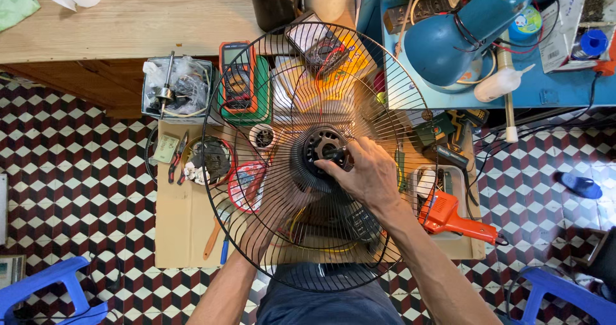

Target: The person retrieves a power tool from a box and places it on a workbench, then handles a disassembled electric fan. They remove the front grille, manipulate the central motor housing, and repeatedly insert and remove a small black plastic component from the fan's center.

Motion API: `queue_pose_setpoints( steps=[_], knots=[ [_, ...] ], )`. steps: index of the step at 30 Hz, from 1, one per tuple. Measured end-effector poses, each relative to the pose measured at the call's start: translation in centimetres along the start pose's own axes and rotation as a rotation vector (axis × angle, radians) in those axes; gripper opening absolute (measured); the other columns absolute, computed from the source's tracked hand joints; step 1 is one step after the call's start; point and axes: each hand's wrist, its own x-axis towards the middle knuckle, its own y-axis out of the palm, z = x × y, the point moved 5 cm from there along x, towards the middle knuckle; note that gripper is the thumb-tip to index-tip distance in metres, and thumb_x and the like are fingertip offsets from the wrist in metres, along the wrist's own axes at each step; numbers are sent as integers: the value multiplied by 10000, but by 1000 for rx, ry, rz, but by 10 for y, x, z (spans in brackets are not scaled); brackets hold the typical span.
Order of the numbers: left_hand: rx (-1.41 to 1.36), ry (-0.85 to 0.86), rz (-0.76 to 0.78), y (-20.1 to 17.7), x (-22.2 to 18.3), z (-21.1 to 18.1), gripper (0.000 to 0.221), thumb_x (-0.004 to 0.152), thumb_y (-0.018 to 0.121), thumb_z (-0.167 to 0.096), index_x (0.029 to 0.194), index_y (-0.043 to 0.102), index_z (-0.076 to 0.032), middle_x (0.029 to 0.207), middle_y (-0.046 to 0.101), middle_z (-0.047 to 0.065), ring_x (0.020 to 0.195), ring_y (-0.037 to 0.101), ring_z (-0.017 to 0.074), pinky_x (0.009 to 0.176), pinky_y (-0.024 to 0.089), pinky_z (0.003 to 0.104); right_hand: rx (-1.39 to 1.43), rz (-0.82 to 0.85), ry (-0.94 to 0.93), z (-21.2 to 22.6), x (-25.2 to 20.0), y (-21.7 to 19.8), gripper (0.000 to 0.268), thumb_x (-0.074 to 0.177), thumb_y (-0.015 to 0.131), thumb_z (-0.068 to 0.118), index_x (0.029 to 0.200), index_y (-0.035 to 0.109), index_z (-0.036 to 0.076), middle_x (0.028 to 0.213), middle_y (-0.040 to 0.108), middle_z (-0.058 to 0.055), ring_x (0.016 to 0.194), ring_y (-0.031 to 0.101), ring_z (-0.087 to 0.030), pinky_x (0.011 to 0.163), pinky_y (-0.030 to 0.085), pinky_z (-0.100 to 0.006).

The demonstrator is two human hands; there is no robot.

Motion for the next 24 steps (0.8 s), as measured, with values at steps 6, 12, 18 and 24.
queue_pose_setpoints(
  steps=[6,12,18,24],
  knots=[
    [1206,452,-39,17,-30,-24,638,823,779,-263,1354,529,-13,1273,649,110,1166,650,254,992,549,372,-43,-16,55,8,3,-3,596,813,793,627,905,710,44,778,637,-72,691,643,-223,636,525,-409],
    [1552,616,-436,15,-109,-90,721,803,728,-139,1466,469,-23,1320,605,143,1116,654,233,876,591,339,149,118,205,-6,2,-10,709,797,774,592,1161,658,-5,952,669,-122,828,685,-235,718,565,-407],
    [1406,1178,-790,113,-206,-121,413,1028,689,-70,1412,569,23,1379,647,169,1259,641,208,1057,556,305,281,244,256,-2,9,12,688,777,795,524,1190,641,-4,1052,657,-119,876,694,-233,782,600,-391],
    [2207,951,-302,211,-177,-22,363,880,805,-178,1201,678,-66,1146,735,119,1079,694,288,942,541,386,364,186,-147,-7,5,6,675,813,798,332,1369,578,19,1194,597,-177,1085,626,-304,924,543,-420]
  ],
)
